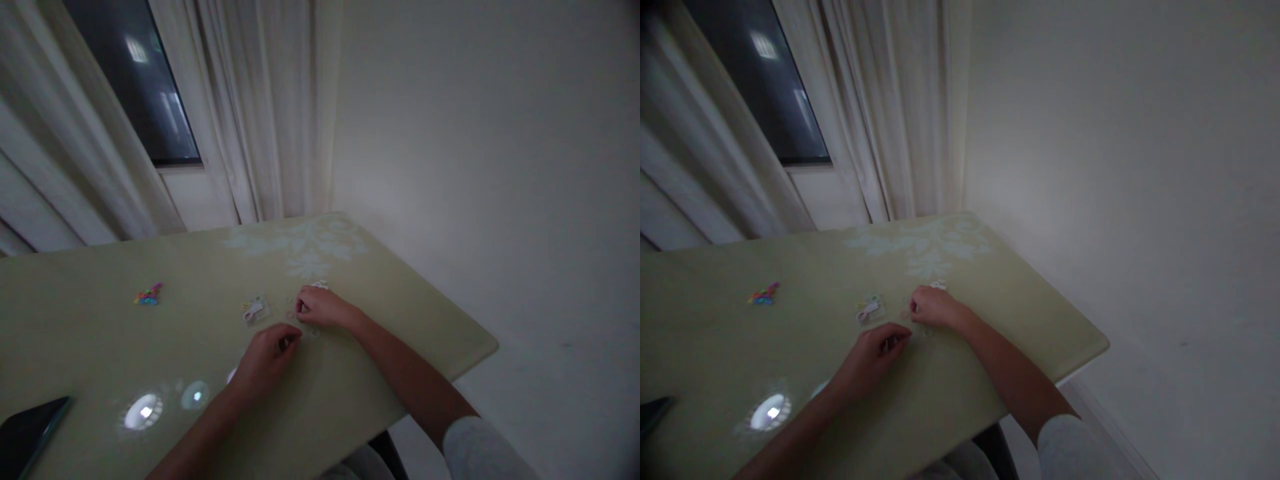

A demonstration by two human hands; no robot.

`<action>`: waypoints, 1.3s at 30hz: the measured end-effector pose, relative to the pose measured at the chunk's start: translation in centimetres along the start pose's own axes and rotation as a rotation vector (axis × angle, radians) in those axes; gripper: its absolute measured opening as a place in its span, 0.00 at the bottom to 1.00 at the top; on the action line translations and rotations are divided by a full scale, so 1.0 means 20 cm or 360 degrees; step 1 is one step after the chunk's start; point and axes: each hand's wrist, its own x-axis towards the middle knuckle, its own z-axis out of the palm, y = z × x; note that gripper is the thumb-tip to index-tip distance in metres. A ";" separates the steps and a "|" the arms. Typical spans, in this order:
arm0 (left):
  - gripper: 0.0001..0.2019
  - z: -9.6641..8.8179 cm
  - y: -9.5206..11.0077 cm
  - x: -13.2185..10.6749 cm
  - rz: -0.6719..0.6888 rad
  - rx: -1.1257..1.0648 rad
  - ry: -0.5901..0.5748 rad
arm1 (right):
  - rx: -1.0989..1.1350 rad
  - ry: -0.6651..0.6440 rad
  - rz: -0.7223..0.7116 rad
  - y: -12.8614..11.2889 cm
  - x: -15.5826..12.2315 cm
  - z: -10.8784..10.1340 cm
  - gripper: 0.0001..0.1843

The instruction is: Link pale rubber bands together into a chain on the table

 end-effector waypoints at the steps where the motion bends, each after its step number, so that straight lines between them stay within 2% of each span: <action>1: 0.13 0.01 0.01 0.00 0.0001 0.0010 -0.0016 | 0.0017 0.0001 -0.0008 0.01 0.00 0.01 0.06; 7: 0.11 0.03 0.00 0.02 0.0095 -0.0030 0.0036 | 0.0056 -0.0018 0.0014 0.03 0.02 0.03 0.06; 10: 0.10 0.03 0.00 0.02 0.0023 -0.0035 0.0058 | 0.0050 -0.0014 0.0036 0.03 0.02 0.01 0.06; 13: 0.09 0.03 0.00 0.02 -0.0069 -0.0039 -0.0022 | 0.0013 -0.0052 0.0061 0.01 0.02 0.00 0.06; 20: 0.14 0.05 -0.02 0.03 -0.0105 -0.0016 -0.0058 | -0.0258 -0.0163 -0.0017 -0.03 0.01 0.00 0.08; 22: 0.15 0.05 -0.02 0.03 -0.0102 0.0017 -0.0083 | -0.0214 -0.0200 -0.0021 -0.03 0.01 -0.02 0.09; 27: 0.11 0.04 0.00 0.03 -0.0116 0.0082 -0.0159 | 0.0156 -0.0407 0.0037 0.00 -0.04 -0.14 0.07; 30: 0.10 0.04 0.02 0.03 -0.0128 0.0093 -0.0164 | 0.0177 -0.0521 0.0079 0.01 -0.07 -0.18 0.05; 36: 0.11 0.02 0.01 0.03 0.0030 -0.0004 -0.0073 | 0.0108 -0.0585 0.0032 0.00 -0.07 -0.14 0.06; 39: 0.13 -0.03 -0.01 0.03 -0.0015 -0.0076 -0.0029 | 0.0119 -0.0556 0.0050 0.01 -0.06 -0.13 0.07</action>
